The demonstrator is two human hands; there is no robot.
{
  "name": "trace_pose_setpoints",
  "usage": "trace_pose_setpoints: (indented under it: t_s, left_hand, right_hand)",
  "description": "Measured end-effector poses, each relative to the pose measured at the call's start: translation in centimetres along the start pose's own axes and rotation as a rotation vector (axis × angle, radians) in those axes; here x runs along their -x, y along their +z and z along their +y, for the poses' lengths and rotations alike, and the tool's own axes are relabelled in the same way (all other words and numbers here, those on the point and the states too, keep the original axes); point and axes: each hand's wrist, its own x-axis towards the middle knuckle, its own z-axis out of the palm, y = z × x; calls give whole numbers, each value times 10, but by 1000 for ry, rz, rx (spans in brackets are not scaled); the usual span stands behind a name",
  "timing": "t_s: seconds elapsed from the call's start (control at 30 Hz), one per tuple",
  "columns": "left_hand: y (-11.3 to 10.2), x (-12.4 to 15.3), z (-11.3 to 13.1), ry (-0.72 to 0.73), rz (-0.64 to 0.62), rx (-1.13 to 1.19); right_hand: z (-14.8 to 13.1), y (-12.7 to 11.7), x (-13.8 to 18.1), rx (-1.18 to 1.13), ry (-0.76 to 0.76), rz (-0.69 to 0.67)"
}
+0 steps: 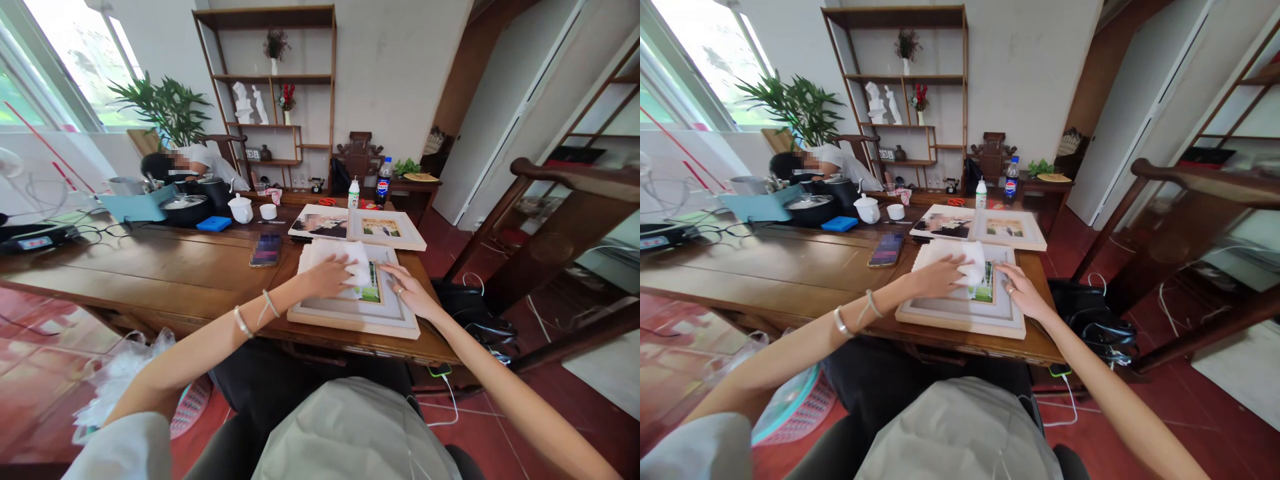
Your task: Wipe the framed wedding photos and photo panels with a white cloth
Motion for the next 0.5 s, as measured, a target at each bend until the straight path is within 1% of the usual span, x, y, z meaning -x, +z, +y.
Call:
trace_pose_setpoints:
  t_s: [0.07,0.13,0.2,0.23,0.27,0.33,0.4,0.5]
  left_hand:
    - [-12,21,25,72,-1,60]
    - [-22,40,48,162,32,114]
    - [-29,53,64,212,63,147]
    - [-30,55,68,218,75,152]
    - [-30,55,70,214,83,148]
    - [-25,48,65,180,88,114]
    - [-16,34,53,126,76,62]
    - [1,8,28,48,48,-16]
  right_hand:
    - [-2,0,0,4,1,5]
    - [-4,-1,-1,10,9,4]
    - [-7,-2,-1,15,11,-3]
    - [-8,-2,-1,15,10,-8]
    - [-8,-3,-1,15,9,-12]
    - [-9,-3,-1,15,12,-12]
    - [-8,-2,-1,13,16,-6]
    - [-5,-1,-1,9,19,3]
